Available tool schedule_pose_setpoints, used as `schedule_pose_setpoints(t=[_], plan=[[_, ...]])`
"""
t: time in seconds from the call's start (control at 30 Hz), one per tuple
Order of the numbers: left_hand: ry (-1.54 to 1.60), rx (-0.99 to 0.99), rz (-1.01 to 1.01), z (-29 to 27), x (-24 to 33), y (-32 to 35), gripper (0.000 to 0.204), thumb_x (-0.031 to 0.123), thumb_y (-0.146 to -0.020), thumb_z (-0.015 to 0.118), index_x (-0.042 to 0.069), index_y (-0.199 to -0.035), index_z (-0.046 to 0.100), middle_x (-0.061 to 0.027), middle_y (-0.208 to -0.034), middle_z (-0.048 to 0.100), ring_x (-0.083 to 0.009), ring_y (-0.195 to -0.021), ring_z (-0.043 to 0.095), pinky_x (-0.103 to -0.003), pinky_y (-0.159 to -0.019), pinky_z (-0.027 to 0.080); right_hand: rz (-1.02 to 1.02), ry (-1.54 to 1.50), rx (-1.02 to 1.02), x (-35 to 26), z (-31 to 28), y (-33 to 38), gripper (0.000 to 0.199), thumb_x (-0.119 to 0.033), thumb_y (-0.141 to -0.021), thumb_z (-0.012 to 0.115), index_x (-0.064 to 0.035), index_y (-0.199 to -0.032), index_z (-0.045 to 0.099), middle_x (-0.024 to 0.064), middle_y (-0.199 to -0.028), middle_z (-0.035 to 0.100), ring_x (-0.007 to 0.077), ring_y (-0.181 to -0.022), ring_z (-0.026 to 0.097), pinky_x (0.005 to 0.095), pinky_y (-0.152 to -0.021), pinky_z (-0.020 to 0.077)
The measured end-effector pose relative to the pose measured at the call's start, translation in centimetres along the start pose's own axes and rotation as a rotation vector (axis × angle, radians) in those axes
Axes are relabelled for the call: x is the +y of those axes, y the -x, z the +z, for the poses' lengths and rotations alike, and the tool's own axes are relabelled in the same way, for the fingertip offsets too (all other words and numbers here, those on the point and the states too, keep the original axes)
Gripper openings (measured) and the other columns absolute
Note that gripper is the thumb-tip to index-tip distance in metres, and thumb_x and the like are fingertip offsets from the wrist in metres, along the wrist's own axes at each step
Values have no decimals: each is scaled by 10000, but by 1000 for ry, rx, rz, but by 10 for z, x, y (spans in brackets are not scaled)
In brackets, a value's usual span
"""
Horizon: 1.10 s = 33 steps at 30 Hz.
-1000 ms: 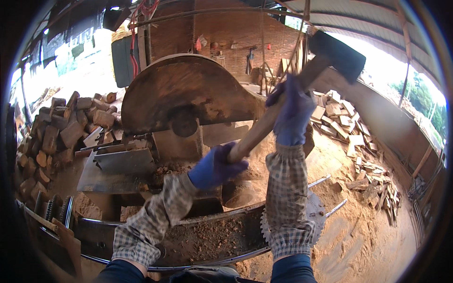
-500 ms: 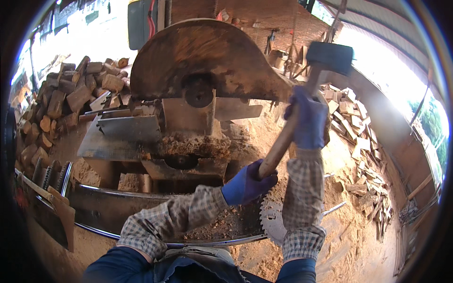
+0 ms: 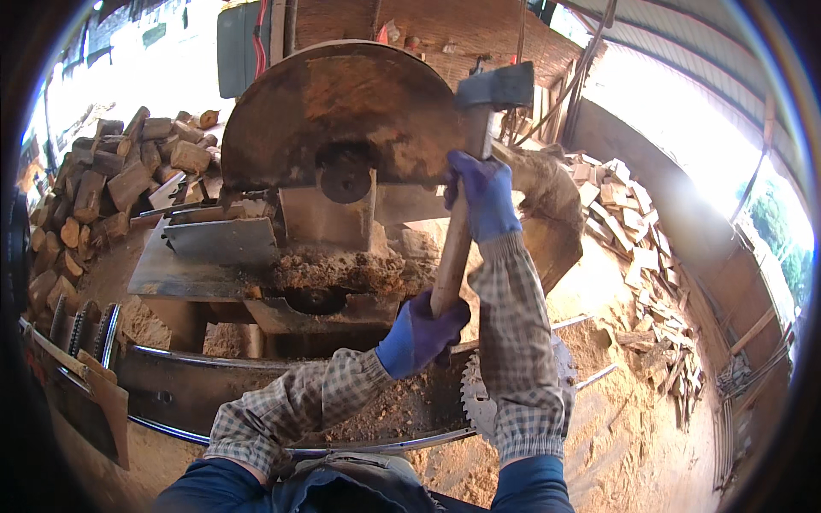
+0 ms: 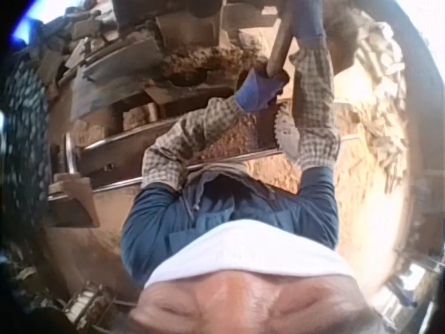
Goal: The person cleans a large industrial saw machine by first removing a circular saw blade and then using a hammer to dislodge debris from the mechanism. They subsequently use a compressed air hose to blow away sawdust and dirt from various parts of the machine, including the blade and the internal components.
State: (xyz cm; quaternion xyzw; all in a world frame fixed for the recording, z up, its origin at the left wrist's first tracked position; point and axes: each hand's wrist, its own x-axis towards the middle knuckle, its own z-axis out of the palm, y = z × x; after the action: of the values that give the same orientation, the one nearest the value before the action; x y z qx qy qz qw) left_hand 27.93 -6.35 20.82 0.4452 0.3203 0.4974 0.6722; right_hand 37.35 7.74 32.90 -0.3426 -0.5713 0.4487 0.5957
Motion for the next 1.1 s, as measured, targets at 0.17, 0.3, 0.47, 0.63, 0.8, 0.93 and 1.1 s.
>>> schedule_pose_setpoints(t=[0.17,0.3,0.47,0.63,0.8,0.93,1.1], plan=[[-569,-209,377,-27,23,-12,317,269,-938,693,40,-1124,578,-38,-738,613,-97,-524,550,-287,-480,490,-403,-55,258,-51,-18,37,190,-177,-941,685,5,-926,633,49,-627,590,144,-457,562,285,-416,463],[-534,-233,638,-59,94,-55,399,140,-863,774,30,-1202,596,-45,-892,658,-113,-752,628,-284,-655,582,-653,-274,361,-95,6,4,248,-220,-948,674,-14,-822,617,55,-664,603,150,-508,585,308,-455,482],[-31,61,19,-20,38,-20,278,264,-907,713,35,-998,584,0,-691,550,-97,-499,526,-283,-423,470,-543,371,50,4,-6,-68,191,-174,-933,669,-4,-849,649,72,-694,624,178,-527,592,322,-475,496],[-7,-99,-42,-7,48,30,237,222,-918,690,16,-990,595,-39,-689,593,-107,-516,588,-273,-439,507,-70,168,45,-45,46,7,196,-159,-908,698,21,-855,640,77,-692,636,174,-525,604,320,-479,512],[-377,-177,508,-61,88,2,284,189,-902,730,34,-1118,631,-43,-808,668,-68,-537,588,-228,-453,518,-768,18,-70,-93,60,3,224,-211,-925,683,-11,-838,634,77,-699,638,189,-545,630,331,-480,501],[-183,-28,224,-86,99,-6,283,200,-893,745,26,-1085,630,-27,-780,638,-58,-493,556,-212,-389,488,-918,558,59,-66,91,-44,253,-264,-915,687,-18,-880,638,82,-697,639,228,-560,626,385,-502,501],[102,86,67,-55,55,30,295,244,-899,741,25,-1031,594,-14,-676,571,-98,-473,533,-257,-370,459,-243,189,-158,-15,93,-34,187,-202,-928,671,-38,-848,633,46,-670,604,160,-520,585,315,-468,489]])
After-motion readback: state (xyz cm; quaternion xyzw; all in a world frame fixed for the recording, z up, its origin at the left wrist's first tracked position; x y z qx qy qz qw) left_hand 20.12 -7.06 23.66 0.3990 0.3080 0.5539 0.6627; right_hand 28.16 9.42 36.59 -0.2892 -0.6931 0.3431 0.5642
